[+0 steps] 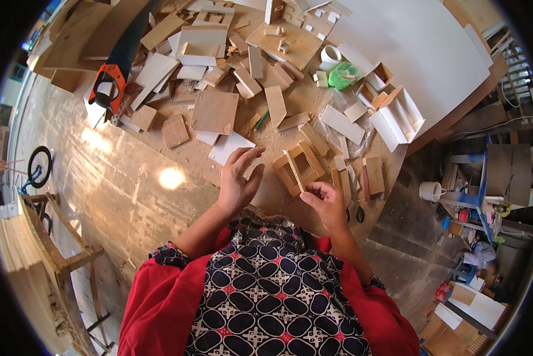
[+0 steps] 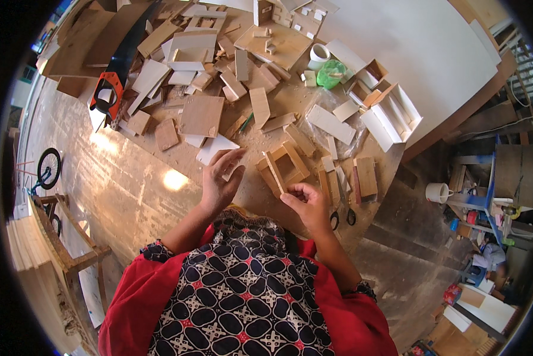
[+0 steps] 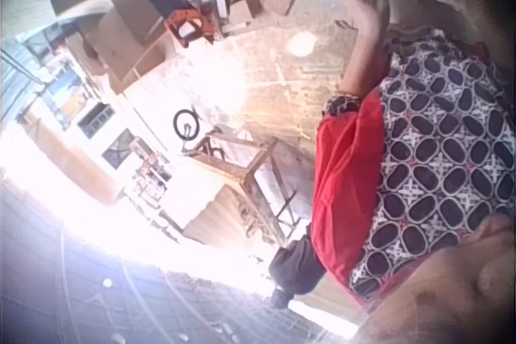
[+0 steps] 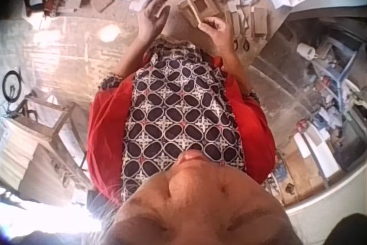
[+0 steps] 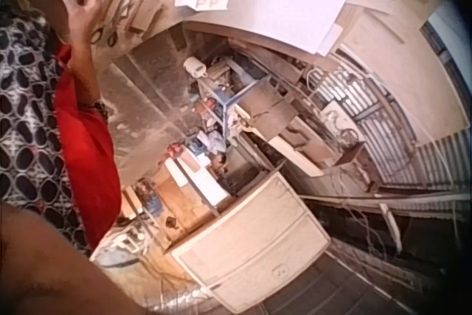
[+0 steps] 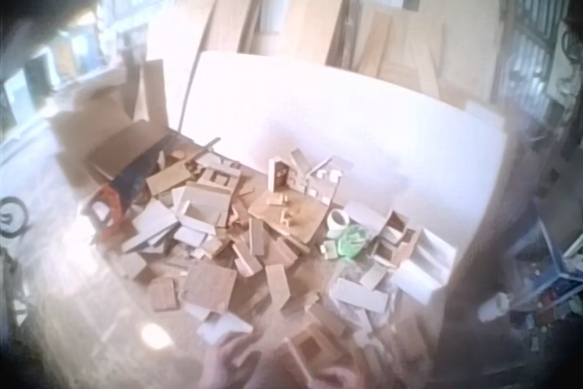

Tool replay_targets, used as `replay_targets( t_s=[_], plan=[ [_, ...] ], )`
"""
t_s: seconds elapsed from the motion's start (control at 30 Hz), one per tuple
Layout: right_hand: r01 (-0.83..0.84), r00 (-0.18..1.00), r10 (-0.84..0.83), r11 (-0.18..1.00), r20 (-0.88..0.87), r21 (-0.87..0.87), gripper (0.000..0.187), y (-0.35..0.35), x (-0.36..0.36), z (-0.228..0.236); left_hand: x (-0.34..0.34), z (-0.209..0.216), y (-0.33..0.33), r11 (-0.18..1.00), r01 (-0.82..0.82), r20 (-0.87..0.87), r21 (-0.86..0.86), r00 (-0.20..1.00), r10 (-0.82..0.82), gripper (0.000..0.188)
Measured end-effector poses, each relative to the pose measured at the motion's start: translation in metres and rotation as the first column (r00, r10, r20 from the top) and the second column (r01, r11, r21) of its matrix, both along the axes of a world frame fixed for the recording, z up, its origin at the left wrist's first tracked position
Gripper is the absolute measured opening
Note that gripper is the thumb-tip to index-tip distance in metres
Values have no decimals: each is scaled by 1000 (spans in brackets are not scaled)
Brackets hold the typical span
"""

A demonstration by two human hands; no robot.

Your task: The person cuts small wood pieces with scissors and applies glue with a brush to assemble a miniature house structure on a workbench.

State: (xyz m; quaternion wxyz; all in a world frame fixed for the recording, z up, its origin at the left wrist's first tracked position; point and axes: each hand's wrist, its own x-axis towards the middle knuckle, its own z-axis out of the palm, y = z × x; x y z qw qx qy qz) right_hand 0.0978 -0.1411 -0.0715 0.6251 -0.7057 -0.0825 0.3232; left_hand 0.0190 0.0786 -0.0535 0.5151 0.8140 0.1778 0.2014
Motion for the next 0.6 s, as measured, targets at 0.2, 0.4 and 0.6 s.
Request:
replay_targets(
  t_s=[0.2,0.4,0.6],
  plan=[
    [151,704,237,871,-669,467,26,-7,11,19,1,0,-3,857,236,58,-458,970,-236,31],
    [168,545,462,757,-700,631,29,5,2,26,3,22,-11,202,529,396,-824,793,-463,47],
    [12,607,460,811,-649,586,30,21,8,44,-3,25,-2,202,532,443,-822,822,-359,34]
  ],
)
